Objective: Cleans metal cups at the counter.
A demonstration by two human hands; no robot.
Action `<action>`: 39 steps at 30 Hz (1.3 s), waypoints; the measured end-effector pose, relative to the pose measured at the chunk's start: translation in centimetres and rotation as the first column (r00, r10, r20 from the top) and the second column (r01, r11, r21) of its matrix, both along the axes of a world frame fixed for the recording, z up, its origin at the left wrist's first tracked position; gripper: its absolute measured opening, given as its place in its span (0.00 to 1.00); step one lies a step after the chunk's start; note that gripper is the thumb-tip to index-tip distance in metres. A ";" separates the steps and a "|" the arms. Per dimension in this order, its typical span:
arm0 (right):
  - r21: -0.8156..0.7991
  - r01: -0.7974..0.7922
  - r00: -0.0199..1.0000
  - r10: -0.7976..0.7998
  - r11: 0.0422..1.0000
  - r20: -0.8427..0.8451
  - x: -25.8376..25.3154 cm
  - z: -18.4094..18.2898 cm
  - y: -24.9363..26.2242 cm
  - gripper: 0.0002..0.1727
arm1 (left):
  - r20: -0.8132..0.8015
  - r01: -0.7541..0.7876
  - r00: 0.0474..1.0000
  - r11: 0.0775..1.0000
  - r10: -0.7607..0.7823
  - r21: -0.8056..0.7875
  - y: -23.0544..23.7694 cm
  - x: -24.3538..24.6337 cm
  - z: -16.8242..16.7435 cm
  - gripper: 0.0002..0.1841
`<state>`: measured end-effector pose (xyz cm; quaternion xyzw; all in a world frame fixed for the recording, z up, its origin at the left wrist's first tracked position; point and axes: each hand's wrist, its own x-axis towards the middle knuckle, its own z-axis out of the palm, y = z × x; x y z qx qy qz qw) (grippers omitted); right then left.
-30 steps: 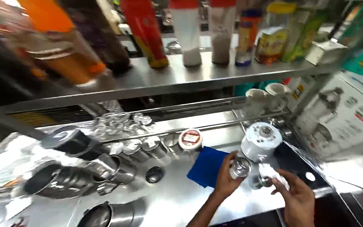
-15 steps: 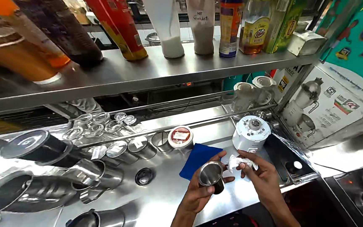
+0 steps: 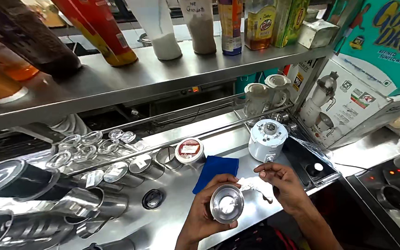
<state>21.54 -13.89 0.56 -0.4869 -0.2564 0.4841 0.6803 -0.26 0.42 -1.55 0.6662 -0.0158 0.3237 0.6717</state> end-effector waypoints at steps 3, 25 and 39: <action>0.077 -0.164 0.980 0.171 0.983 -0.102 0.4 -0.5 -0.4 0.22 | -0.019 0.000 1.000 1.000 0.000 0.009 0.2 -0.2 0.2 0.36; -0.135 -0.519 -0.576 -0.229 0.844 0.785 -9.5 3.5 4.9 0.13 | -0.168 0.279 0.936 0.943 -0.309 -0.183 5.5 -7.8 -3.0 0.44; -0.435 -0.168 -0.534 0.289 0.885 0.794 -14.7 -2.8 -2.9 0.31 | -0.262 0.198 0.911 0.894 -0.319 -0.403 0.1 -6.9 -7.4 0.21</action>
